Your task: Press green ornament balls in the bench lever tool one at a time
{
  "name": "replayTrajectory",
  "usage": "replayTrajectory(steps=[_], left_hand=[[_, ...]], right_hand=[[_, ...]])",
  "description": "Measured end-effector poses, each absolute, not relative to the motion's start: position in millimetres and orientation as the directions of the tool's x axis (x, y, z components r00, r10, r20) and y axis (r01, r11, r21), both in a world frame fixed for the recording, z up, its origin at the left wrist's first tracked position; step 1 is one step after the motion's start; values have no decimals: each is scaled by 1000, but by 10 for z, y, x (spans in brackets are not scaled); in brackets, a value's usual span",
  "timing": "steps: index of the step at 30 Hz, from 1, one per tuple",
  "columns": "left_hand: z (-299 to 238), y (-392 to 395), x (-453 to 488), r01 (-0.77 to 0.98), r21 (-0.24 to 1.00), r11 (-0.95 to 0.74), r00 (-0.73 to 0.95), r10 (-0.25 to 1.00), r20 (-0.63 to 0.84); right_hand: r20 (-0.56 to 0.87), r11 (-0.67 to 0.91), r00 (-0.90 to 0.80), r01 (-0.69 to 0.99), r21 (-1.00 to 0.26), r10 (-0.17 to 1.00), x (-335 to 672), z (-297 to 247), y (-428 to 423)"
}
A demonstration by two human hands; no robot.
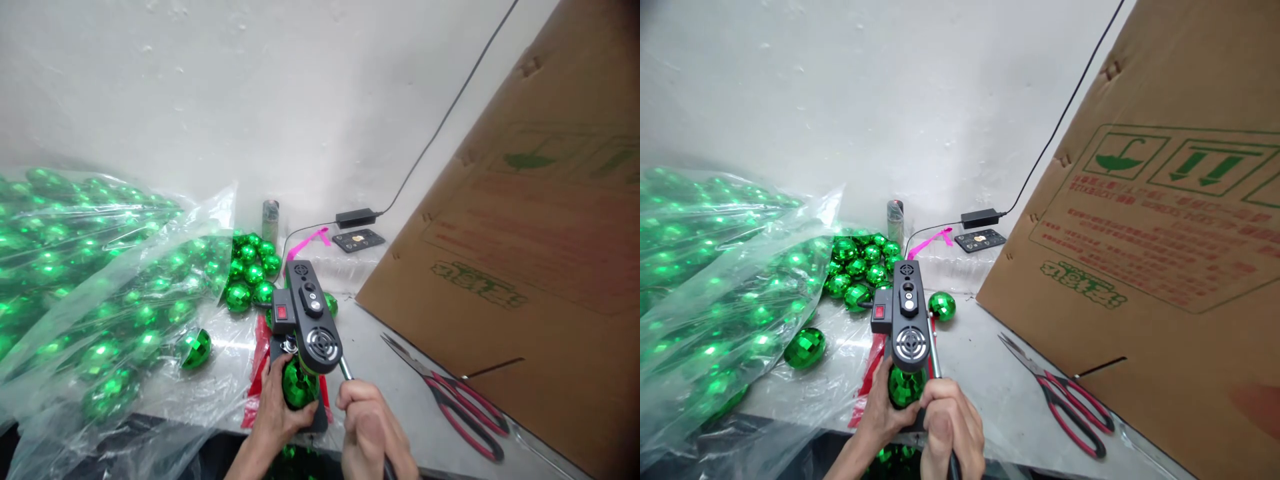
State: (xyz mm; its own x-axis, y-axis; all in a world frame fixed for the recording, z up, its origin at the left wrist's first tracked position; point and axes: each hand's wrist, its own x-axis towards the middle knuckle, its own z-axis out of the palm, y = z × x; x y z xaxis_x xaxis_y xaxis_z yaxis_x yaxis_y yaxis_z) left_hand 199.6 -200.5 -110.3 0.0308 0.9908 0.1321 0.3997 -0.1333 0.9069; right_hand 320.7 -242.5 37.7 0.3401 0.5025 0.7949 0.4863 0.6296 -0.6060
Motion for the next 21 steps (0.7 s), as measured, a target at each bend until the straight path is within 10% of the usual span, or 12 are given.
replayTrajectory(steps=[21], left_hand=[[-956, -2033, 1995, 363, 916, -171, 58, 985, 161]], right_hand=[[766, 595, 378, 482, -643, 521, 3133, 326, -2476]])
